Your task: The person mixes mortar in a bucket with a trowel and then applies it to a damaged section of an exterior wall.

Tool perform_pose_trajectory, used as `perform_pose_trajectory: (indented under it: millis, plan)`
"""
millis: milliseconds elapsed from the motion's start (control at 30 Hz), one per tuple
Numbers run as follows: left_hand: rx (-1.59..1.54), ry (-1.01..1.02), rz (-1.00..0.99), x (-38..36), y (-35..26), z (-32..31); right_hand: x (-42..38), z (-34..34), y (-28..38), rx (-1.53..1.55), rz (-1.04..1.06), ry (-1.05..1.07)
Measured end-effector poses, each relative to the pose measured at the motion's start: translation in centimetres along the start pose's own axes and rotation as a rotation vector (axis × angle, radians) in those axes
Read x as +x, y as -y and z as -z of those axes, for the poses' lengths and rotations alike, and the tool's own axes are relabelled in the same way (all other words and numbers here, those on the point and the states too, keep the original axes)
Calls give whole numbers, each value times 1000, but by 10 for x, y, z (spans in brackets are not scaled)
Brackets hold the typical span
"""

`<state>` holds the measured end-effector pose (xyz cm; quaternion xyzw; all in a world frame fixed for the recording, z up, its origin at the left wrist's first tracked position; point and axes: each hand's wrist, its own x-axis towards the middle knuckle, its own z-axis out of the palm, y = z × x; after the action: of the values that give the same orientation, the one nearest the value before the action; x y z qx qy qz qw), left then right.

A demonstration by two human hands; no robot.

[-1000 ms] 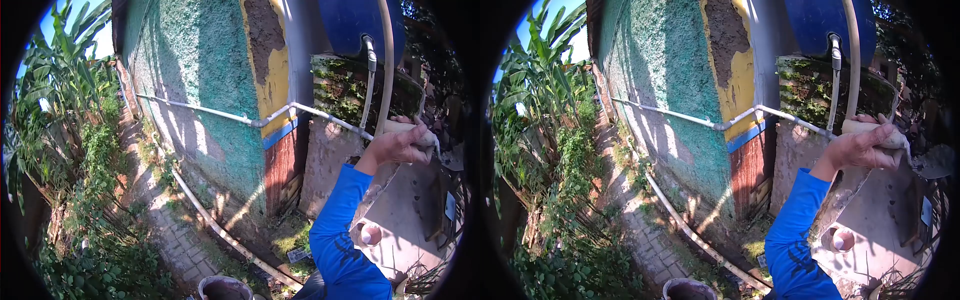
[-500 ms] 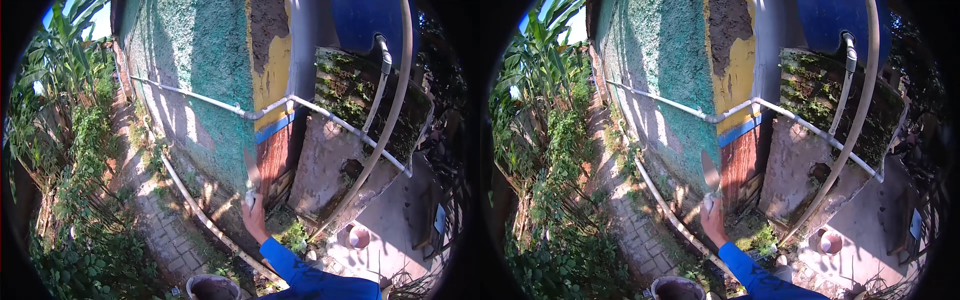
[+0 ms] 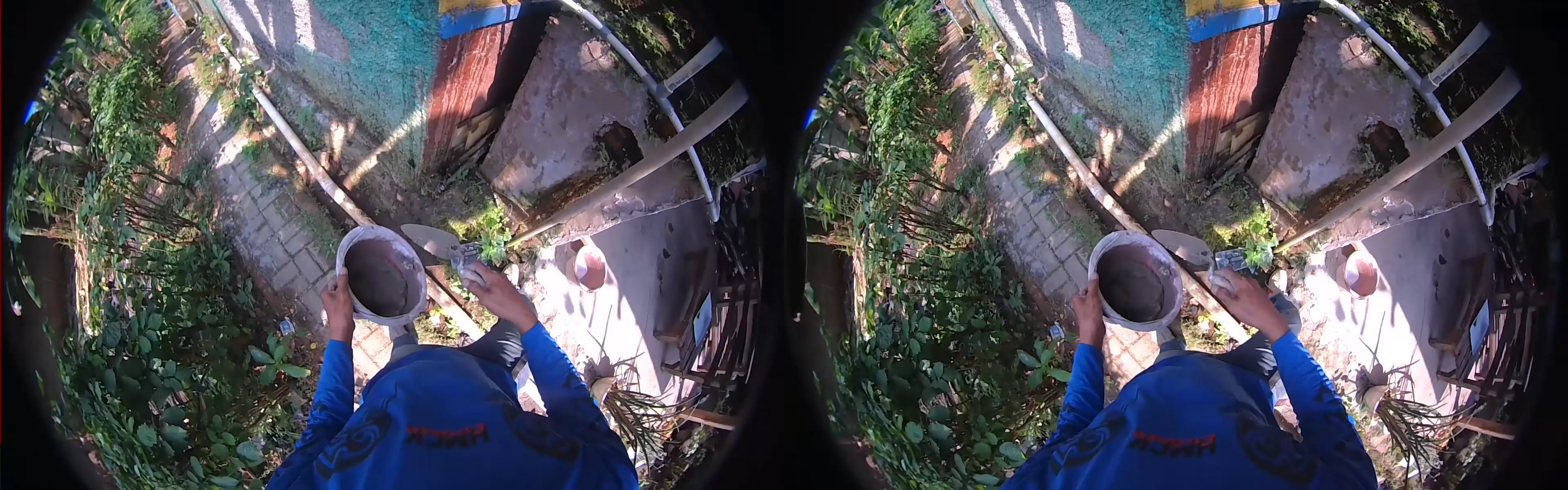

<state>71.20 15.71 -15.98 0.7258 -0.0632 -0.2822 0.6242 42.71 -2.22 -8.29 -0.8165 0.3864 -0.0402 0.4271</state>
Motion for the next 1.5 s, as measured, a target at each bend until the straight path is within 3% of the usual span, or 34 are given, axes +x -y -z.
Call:
perform_pose_trajectory:
  millis: [300, 367, 433, 500, 700, 733, 767, 833, 900, 1000, 1033, 1100, 1167, 1233, 1333, 1433, 1500]
  plan:
    - [120, 179, -246, 40, -79, -42, 63, 28, 48, -469, 31, 101]
    - [106, 231, -315, 36, -102, -53, 64, 33, 63, -468, 84, 101]
    - [123, 226, -338, 48, -108, -56, 60, 34, 76, -440, 159, 236]
    - [62, 235, -341, 59, -106, -61, 62, 27, 62, -413, 128, 272]
    - [191, 264, -402, 73, -111, -71, 62, 33, 87, -131, 233, 473]
    - [238, 244, -413, 70, -110, -73, 67, 41, 97, -99, 223, 589]
    - [284, 224, -424, 66, -112, -75, 69, 41, 100, -102, 229, 583]
    - [287, 253, -415, 61, -118, -76, 74, 36, 100, -10, 50, 588]
    - [388, 249, -414, 61, -123, -76, 83, 30, 74, -7, 184, 530]
    - [285, 275, -440, 78, -116, -75, 77, 52, 75, 271, -151, 691]
    - [183, 308, -424, 86, -110, -76, 74, 56, 65, 268, -135, 678]
    - [101, 319, -478, 86, -113, -74, 66, 66, 52, 649, -208, 714]
    - [-24, 399, -360, 80, -126, -74, 53, 78, 46, 795, -213, 714]
    - [-92, 400, -313, 77, -135, -77, 31, 90, 58, 936, -236, 540]
    - [-144, 364, -333, 81, -131, -81, 14, 101, 65, 1172, -106, 341]
    - [-230, 250, -298, 59, -149, -87, -2, 125, 94, 1370, 160, 108]
    - [-236, 274, -271, 74, -134, -82, -15, 147, 127, 1423, 325, -170]
